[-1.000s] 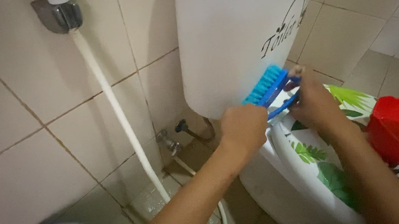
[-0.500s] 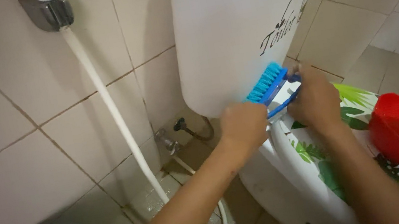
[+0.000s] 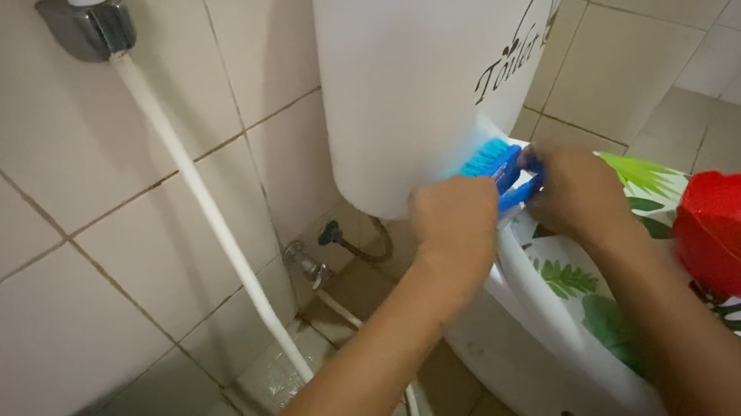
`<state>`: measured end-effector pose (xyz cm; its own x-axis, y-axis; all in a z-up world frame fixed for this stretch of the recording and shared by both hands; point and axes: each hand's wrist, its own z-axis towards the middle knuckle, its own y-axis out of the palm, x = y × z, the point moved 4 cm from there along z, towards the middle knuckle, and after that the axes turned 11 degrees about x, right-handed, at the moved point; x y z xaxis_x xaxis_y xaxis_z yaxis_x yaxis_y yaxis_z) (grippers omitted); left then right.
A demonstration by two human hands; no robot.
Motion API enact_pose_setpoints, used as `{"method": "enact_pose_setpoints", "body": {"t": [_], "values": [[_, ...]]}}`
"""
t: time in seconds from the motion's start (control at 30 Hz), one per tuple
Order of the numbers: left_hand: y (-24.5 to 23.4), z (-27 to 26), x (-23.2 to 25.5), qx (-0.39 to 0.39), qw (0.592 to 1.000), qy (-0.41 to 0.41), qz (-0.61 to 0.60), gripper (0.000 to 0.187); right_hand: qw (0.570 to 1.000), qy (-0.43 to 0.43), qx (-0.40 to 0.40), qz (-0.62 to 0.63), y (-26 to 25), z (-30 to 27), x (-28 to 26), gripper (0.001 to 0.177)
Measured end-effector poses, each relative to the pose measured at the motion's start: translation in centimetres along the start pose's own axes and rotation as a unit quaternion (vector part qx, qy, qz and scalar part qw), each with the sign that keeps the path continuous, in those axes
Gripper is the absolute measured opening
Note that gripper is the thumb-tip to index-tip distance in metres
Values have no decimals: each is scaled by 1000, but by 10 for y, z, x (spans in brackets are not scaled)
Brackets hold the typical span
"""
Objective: Cleaning the toilet tank and seat with a brush and rinsing it with a bidet sprayer.
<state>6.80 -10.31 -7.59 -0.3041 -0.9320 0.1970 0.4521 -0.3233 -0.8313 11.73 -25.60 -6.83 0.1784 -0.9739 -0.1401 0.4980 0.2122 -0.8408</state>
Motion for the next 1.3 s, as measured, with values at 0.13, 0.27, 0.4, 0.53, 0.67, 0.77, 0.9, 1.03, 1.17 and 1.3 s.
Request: {"method": "enact_pose_setpoints", "body": {"t": [0.13, 0.27, 0.4, 0.53, 0.67, 0.77, 0.9, 1.03, 1.17, 1.3], "values": [[-31, -3, 10, -22, 998, -17, 53, 16, 1000, -17, 1, 25, 6, -1, -5, 38], [-44, -3, 10, 94, 992, 11, 86, 16, 1000, -28, 3, 9, 17, -1, -5, 27], [-65, 1, 11, 109, 990, 24, 83, 19, 999, -34, -14, 29, 2, -2, -20, 32], [-88, 1, 11, 148, 980, 54, 120, 30, 999, -15, 10, 37, -28, 1, -31, 35], [-98, 4, 5, 221, 972, 52, 60, 34, 986, -15, 154, 64, -46, 5, -31, 36], [-109, 10, 0, 286, 956, 54, 32, 32, 965, -39, 231, 116, -61, 6, -38, 35], [-159, 9, -7, 402, 912, 63, -56, 46, 913, -97, 332, 217, -97, 8, -58, 32], [-169, 8, -12, 406, 907, 70, -89, 45, 907, -124, 350, 200, -116, -1, -88, 37], [-158, 16, -17, 360, 926, 42, -102, 34, 930, -89, 290, 206, -85, 2, -78, 43], [-169, 14, -14, 371, 917, 57, -137, 40, 939, -11, 226, 258, -83, 1, -79, 39]]}}
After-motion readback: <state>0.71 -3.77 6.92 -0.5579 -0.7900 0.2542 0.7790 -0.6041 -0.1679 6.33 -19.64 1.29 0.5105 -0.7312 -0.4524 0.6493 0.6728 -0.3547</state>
